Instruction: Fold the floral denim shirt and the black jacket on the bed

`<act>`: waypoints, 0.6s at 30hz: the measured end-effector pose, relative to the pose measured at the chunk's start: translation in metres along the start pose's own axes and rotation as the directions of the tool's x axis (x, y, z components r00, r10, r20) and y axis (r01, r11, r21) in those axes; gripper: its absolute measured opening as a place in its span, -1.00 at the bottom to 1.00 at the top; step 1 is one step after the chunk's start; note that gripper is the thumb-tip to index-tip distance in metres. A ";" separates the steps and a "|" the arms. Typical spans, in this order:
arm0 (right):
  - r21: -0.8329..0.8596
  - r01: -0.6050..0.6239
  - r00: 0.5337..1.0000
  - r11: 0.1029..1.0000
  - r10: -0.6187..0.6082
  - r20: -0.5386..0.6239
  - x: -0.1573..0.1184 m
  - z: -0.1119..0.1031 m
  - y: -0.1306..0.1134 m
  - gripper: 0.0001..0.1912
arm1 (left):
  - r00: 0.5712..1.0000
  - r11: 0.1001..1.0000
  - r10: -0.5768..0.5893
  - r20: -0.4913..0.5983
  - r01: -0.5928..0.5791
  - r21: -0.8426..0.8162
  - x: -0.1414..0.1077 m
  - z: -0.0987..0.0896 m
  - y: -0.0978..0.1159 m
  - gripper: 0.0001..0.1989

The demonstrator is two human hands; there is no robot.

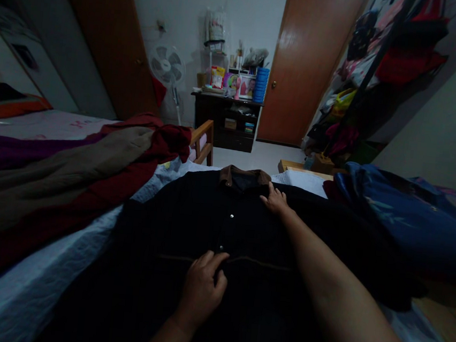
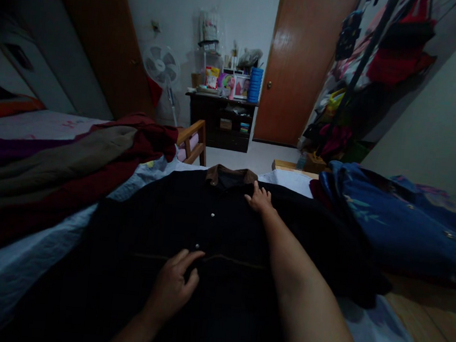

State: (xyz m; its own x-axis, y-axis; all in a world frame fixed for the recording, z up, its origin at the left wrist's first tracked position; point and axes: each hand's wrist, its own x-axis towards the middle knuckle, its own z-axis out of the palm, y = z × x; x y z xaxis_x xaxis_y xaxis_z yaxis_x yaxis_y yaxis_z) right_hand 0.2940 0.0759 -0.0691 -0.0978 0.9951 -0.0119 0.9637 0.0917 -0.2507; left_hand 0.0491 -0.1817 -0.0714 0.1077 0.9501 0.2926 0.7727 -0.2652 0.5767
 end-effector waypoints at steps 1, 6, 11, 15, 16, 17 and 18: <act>-0.005 -0.024 1.000 1.000 0.024 0.011 0.004 0.000 0.002 -0.18 | 1.000 1.000 -0.001 -0.019 0.001 -0.012 0.000 0.000 0.000 -0.60; -0.001 -0.082 0.996 0.997 0.082 -0.021 0.015 -0.002 0.009 -0.23 | 0.996 1.000 0.003 -0.092 -0.003 0.004 0.001 0.002 -0.004 -0.54; 0.075 -0.116 0.986 0.990 0.124 -0.114 0.009 -0.009 0.004 -0.13 | 0.992 0.999 -0.014 -0.124 0.019 0.039 0.000 0.006 -0.006 -0.50; 0.183 -0.175 0.950 0.968 0.214 -0.226 0.003 -0.019 -0.008 -0.38 | 0.993 0.997 -0.013 -0.118 0.022 0.071 0.000 0.009 -0.007 -0.47; 0.186 -0.138 0.967 0.973 0.173 -0.188 0.003 -0.020 -0.012 -0.45 | 0.994 0.997 -0.008 -0.106 0.016 0.079 0.000 0.010 -0.008 -0.47; 0.186 -0.083 0.984 0.979 0.110 -0.143 0.004 -0.021 -0.017 -0.50 | 0.996 0.996 -0.001 -0.090 0.009 0.089 -0.001 0.010 -0.008 -0.46; 0.188 -0.024 0.993 0.982 0.045 -0.106 0.005 -0.021 -0.022 -0.53 | 0.998 0.995 0.005 -0.069 0.002 0.101 -0.001 0.011 -0.008 -0.46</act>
State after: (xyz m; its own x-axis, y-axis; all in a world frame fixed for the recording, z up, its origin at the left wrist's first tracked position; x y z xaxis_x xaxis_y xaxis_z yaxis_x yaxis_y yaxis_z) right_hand 0.2774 0.0792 -0.0428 -0.0273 0.9964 0.0797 0.9018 0.0590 -0.4281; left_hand 0.0497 -0.1784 -0.0844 0.0683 0.9350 0.3479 0.8321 -0.2458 0.4973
